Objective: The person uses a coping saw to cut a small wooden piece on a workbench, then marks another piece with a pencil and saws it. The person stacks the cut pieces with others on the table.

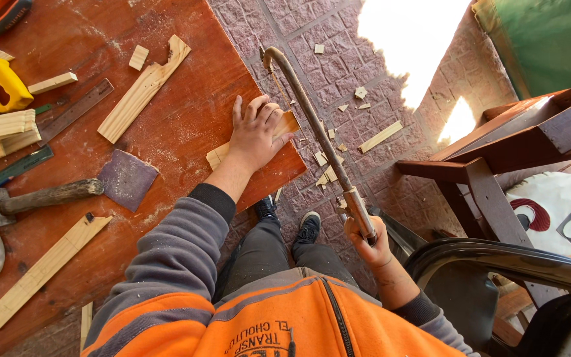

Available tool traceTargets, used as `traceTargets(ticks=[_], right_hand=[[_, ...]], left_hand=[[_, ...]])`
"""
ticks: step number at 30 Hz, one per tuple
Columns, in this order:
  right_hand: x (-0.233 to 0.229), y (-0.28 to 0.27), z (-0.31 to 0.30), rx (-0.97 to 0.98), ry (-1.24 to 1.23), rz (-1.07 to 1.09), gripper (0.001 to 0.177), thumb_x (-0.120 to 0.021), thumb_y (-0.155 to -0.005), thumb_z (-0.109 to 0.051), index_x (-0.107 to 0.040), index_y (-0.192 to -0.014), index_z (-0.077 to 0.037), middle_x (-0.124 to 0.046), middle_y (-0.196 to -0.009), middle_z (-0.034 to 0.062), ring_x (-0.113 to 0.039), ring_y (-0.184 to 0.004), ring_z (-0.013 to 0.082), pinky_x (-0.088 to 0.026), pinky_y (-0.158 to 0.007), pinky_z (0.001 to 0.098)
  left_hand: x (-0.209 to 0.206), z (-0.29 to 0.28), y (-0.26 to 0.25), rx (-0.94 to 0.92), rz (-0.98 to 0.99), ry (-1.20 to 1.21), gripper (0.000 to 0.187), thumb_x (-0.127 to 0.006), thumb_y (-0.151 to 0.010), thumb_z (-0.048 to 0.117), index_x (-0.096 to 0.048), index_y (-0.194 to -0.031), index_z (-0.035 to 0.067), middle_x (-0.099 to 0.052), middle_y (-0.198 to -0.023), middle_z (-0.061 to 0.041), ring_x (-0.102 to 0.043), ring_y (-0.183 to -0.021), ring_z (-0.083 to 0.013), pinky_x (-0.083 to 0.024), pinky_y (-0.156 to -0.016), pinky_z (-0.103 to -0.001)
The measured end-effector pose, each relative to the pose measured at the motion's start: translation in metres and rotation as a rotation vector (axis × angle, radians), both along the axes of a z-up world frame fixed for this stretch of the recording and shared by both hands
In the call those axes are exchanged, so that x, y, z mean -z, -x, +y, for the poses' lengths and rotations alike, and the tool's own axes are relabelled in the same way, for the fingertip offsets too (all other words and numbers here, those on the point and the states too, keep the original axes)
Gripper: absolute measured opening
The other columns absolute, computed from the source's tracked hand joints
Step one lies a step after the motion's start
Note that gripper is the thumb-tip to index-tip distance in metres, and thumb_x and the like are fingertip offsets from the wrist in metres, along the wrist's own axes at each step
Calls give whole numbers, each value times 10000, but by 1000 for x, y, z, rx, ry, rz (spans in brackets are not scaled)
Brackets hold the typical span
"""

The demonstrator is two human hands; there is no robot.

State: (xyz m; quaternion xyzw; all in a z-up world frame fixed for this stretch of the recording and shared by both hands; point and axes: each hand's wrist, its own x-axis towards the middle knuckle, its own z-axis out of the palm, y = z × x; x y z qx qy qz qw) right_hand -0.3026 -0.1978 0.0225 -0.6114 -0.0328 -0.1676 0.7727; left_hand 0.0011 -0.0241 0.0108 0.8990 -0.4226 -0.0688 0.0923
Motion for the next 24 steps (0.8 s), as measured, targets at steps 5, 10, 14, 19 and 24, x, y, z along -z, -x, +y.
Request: traceTargets(ticks=[5, 10, 14, 19, 24], right_hand=[[1, 1, 0, 11, -66, 13, 318, -689, -831, -49, -490, -583, -53, -432, -483, 76, -408, -395, 190, -406, -419, 296], [-20, -1, 0, 12, -18, 67, 307, -697, -824, -62, -510, -581, -48, -447, -493, 82, -423, -413, 188, -413, -417, 299], [-35, -5, 1, 12, -21, 119, 291, -678, -785, -29, -501, -555, -53, -437, -478, 71, -400, -414, 175, -389, -412, 296], [-54, -10, 0, 17, 18, 195, 296, -675, -774, -28, -507, -533, -56, -440, -472, 77, -401, -421, 172, -372, -413, 291], [-119, -36, -9, -3, 91, 364, 207, -621, -673, 31, -548, -506, -67, -428, -459, 37, -373, -441, 117, -373, -417, 297]], left_hand=[[2, 0, 0, 1, -35, 44, 560, -451, -1019, 659, -543, -1282, 173, -509, -1348, -29, -279, -1454, -249, -75, -1216, -662], [0, -1, 1, -1, -46, 64, 546, -446, -1023, 650, -544, -1273, 175, -524, -1340, -39, -298, -1450, -257, -89, -1207, -661], [-2, 1, 3, -10, -28, 44, 546, -444, -1017, 655, -534, -1276, 183, -508, -1358, -29, -283, -1458, -248, -84, -1216, -659], [-2, 0, 1, -9, 2, 11, 548, -414, -1023, 664, -526, -1278, 192, -497, -1372, -22, -263, -1469, -240, -66, -1228, -656], [2, 0, 3, -7, -111, 93, 548, -501, -995, 651, -547, -1245, 166, -527, -1334, -43, -323, -1436, -255, -121, -1211, -655]])
